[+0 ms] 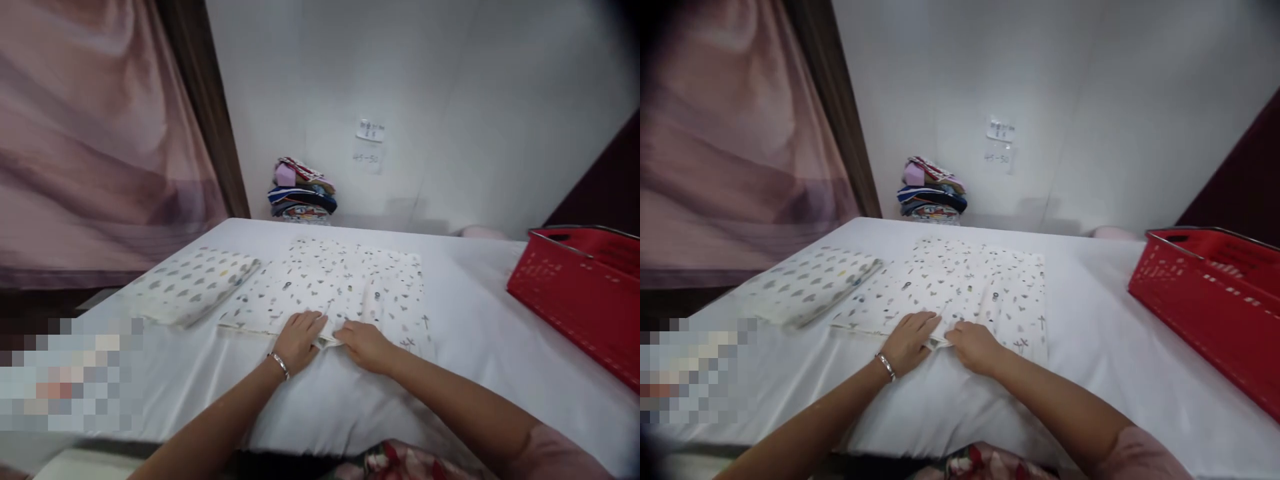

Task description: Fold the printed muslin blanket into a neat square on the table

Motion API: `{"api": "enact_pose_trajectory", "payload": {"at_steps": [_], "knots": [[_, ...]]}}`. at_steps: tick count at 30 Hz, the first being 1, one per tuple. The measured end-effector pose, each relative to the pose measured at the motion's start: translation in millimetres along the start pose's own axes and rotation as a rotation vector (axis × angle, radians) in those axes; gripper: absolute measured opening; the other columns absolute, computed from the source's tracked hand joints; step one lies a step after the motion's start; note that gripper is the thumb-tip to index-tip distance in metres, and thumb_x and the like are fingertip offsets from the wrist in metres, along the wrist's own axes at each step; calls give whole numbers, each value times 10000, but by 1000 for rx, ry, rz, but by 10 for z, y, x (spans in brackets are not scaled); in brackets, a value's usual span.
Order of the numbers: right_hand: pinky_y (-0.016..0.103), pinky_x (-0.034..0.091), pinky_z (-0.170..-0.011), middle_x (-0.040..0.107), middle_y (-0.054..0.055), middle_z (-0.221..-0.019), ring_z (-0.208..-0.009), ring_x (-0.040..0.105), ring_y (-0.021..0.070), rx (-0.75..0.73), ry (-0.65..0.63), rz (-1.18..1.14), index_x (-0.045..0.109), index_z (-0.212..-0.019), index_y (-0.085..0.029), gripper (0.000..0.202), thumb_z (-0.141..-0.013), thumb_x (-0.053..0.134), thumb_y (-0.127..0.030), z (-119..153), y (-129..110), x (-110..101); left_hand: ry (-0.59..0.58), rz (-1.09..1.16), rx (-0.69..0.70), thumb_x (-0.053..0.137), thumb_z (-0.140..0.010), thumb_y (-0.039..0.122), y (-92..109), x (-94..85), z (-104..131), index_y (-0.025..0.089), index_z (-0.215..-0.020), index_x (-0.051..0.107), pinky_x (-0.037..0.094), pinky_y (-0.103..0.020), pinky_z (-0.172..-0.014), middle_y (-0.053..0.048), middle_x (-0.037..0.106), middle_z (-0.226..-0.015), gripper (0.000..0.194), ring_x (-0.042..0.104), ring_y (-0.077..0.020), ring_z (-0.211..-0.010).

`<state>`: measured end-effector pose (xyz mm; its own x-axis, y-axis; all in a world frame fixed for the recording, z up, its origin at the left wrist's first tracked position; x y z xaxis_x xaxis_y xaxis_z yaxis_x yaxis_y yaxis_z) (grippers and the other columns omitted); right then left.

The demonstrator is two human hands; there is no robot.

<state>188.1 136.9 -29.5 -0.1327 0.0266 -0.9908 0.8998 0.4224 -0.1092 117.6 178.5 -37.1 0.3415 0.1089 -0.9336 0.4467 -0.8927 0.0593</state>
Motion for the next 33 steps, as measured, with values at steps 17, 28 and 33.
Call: {"api": "enact_pose_trajectory", "payload": {"at_steps": [17,28,33], "knots": [[294,385,-714,581,63,-892,-809,500,182,107,164,-65,517,-987,-150,181,-841,412,-167,158,94,55,47,1,75,480,-769,145,508,-4,-251,172,-869,594,350,-379,-840,-61,601,-885,154,501,-210,-896],[286,415,-691,629,62,-877,-761,569,180,1076,237,-385,454,-1205,-126,438,-781,465,-234,1812,1892,-48,14,110,128,469,-770,136,539,33,-280,188,-821,593,327,-384,-859,-31,570,-802,144,473,-192,-866],[241,400,-613,614,28,-802,-682,560,151,1129,179,-573,436,-1239,-162,538,-724,551,-264,1724,1953,160,22,132,129,475,-762,137,523,57,-271,189,-832,587,338,-380,-845,-32,572,-822,142,472,-195,-876]]}}
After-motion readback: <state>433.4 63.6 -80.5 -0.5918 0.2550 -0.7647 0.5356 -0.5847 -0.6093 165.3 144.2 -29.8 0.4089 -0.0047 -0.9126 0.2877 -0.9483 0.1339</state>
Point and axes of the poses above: each hand's wrist, its own z-axis away from the middle knuckle, its own x-axis out of the palm, y = z × x, the point moved 10 cm from there along -z, towards the middle knuckle
